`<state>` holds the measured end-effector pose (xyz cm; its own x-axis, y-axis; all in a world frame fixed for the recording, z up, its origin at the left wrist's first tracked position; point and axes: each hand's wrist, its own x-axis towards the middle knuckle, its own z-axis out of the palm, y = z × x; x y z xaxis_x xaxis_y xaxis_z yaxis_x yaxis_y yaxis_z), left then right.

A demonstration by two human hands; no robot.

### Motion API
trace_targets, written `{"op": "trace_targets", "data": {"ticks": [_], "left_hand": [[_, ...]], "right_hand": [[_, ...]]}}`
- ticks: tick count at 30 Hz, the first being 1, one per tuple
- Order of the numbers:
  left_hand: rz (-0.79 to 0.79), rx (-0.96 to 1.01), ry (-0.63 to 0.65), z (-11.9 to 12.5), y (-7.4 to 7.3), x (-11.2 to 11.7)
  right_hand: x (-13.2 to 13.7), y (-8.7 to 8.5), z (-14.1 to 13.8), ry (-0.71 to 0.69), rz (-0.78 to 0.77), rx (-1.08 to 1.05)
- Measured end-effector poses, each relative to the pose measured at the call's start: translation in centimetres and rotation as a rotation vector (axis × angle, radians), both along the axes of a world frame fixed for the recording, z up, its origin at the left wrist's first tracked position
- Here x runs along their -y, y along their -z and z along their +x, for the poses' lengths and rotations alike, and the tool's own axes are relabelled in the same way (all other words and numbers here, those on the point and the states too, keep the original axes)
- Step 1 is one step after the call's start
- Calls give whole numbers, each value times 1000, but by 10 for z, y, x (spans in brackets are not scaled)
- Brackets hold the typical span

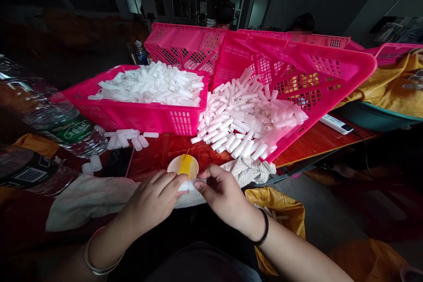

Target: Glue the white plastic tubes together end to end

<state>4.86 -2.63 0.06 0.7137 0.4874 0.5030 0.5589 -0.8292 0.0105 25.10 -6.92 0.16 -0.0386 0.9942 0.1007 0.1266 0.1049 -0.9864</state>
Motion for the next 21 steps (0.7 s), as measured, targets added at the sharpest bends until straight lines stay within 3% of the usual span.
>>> {"op": "trace_targets", "data": {"ticks": [5, 8, 10, 12, 14, 17, 18, 19, 21], "left_hand": [[-547, 161, 71, 12, -3, 17], [-618, 157, 48, 24, -2, 32], [-629, 158, 16, 33, 0, 40], [-776, 205, 12, 41, 3, 46], [-1133, 270, 53, 49, 7, 51], [-1821, 244, 165, 62, 15, 57], [-1948, 215, 204, 66, 18, 59], [-1970, 198, 233, 70, 20, 61], [-1721, 207, 252, 77, 24, 63]], "right_hand": [[8, -1, 2, -46, 313, 340], [10, 9, -2, 77, 434, 434], [15, 19, -5, 188, 415, 414], [24, 24, -3, 236, 386, 425], [39, 25, 5, 225, 444, 507], [62, 23, 22, 142, 575, 604], [68, 24, 27, 129, 581, 620], [73, 26, 31, 135, 554, 631], [77, 33, 35, 209, 424, 623]]}}
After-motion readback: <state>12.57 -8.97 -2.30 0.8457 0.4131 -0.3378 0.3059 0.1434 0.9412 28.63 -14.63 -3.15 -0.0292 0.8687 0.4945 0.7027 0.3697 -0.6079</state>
